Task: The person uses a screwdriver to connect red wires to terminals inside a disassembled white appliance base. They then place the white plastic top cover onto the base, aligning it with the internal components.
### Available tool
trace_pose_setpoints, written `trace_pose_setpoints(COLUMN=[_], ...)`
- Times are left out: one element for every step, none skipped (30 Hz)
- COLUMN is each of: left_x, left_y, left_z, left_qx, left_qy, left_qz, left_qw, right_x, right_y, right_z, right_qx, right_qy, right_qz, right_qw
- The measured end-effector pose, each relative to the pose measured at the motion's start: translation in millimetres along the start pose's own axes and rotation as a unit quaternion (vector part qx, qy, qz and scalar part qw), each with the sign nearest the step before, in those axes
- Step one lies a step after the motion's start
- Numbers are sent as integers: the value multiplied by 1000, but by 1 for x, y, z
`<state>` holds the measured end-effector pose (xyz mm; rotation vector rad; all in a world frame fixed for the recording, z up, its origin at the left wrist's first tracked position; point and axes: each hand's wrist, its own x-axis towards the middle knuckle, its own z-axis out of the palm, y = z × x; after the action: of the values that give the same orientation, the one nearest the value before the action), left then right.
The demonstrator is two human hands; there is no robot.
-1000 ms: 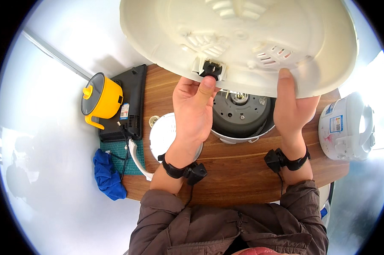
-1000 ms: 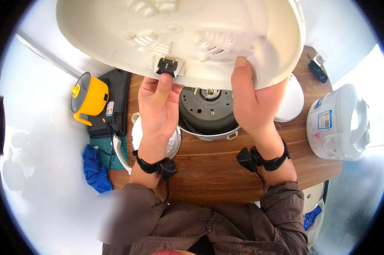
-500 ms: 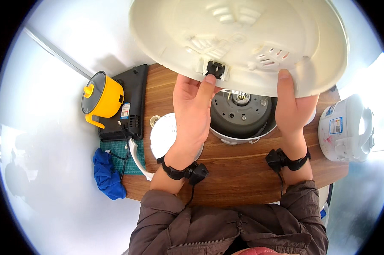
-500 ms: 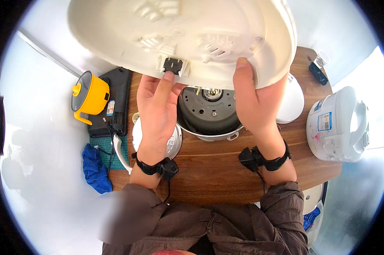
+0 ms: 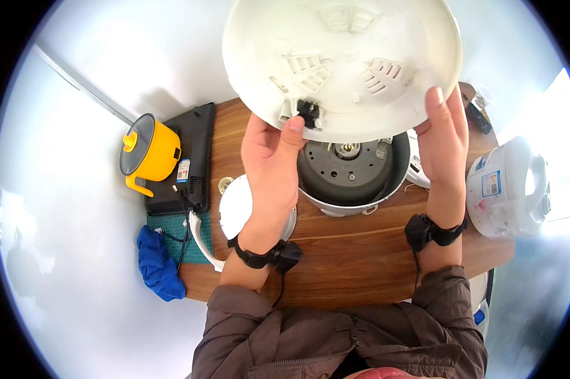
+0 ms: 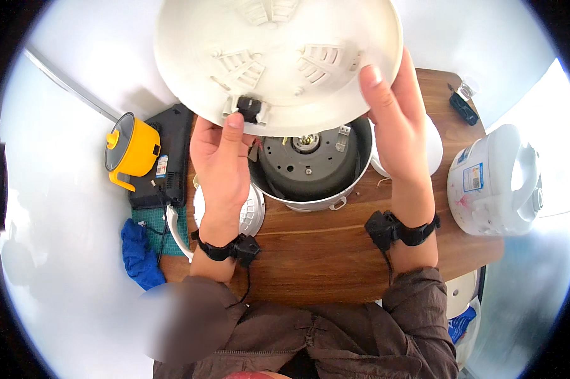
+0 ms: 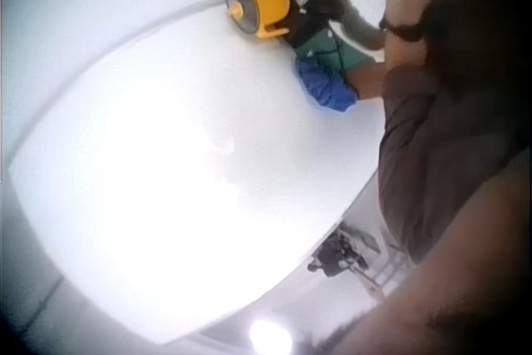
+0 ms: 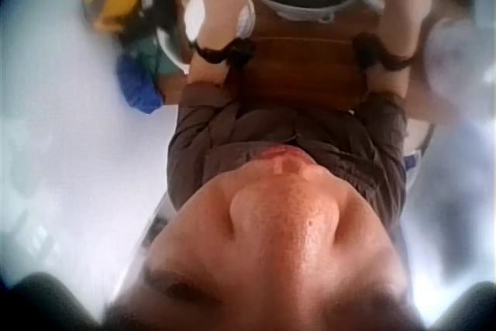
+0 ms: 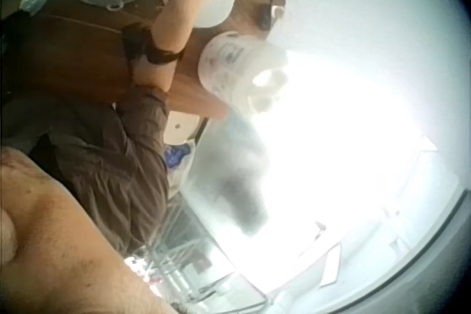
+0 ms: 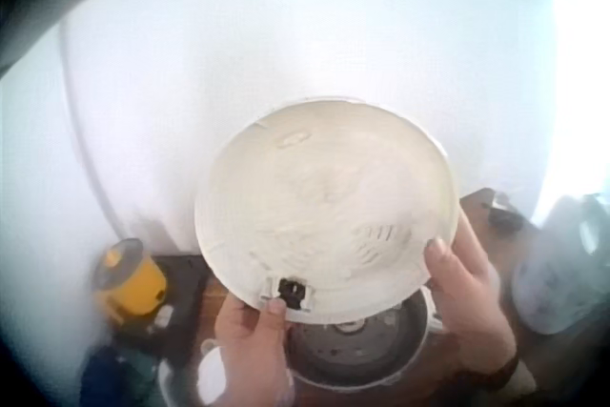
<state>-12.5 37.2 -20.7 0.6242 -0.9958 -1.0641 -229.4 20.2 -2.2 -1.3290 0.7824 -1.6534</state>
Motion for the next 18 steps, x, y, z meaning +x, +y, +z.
trace_pose_setpoints(left_x=[0,-1,-1,-2,-2,-3,-2,-2,-2,-2,-2,-2,-1,0,2,1,1,1], left_y=[0,0,-1,-2,-1,-2,-2,-3,-3,-3,-2,-1,-1,0,2,4,7,8], left_z=[-1,-4,-8,-10,-6,-6,-8,-10,-13,-15,-16,-15,-15,-15,-15,-16,-17,-17], left_qx=[4,19,33,49,35,43,51,58,71,85,99,108,114,122,146,172,197,205], left_qy=[1,-6,-13,-19,-6,-8,-8,-9,-12,-16,-20,-19,-18,-17,-27,-35,-43,-51], left_qz=[6,10,14,18,18,20,22,24,25,27,29,22,15,8,24,38,52,56], left_qw=[1000,1000,999,998,999,999,998,998,997,996,994,994,993,992,989,984,978,976], right_x=[3,5,8,10,10,10,11,12,13,14,14,14,14,14,14,15,15,16], right_y=[-4,-4,-4,-4,-6,-8,-11,-12,-11,-8,-7,-7,-6,-6,-5,-4,-3,-3], right_z=[-2,-6,-11,-15,-20,-20,-18,-18,-19,-21,-23,-23,-22,-22,-24,-26,-29,-32], right_qx=[-23,15,53,91,32,9,-14,-36,-62,-86,-110,-111,-113,-115,-119,-121,-124,-137], right_qy=[-9,-14,-19,-26,-19,7,31,56,49,43,37,39,42,45,42,38,34,49], right_qz=[-11,-27,-43,-58,-63,-58,-52,-46,-65,-86,-107,-106,-106,-105,-107,-107,-106,-94], right_qw=[1000,999,998,994,997,998,998,997,995,992,988,987,987,987,986,986,986,985])
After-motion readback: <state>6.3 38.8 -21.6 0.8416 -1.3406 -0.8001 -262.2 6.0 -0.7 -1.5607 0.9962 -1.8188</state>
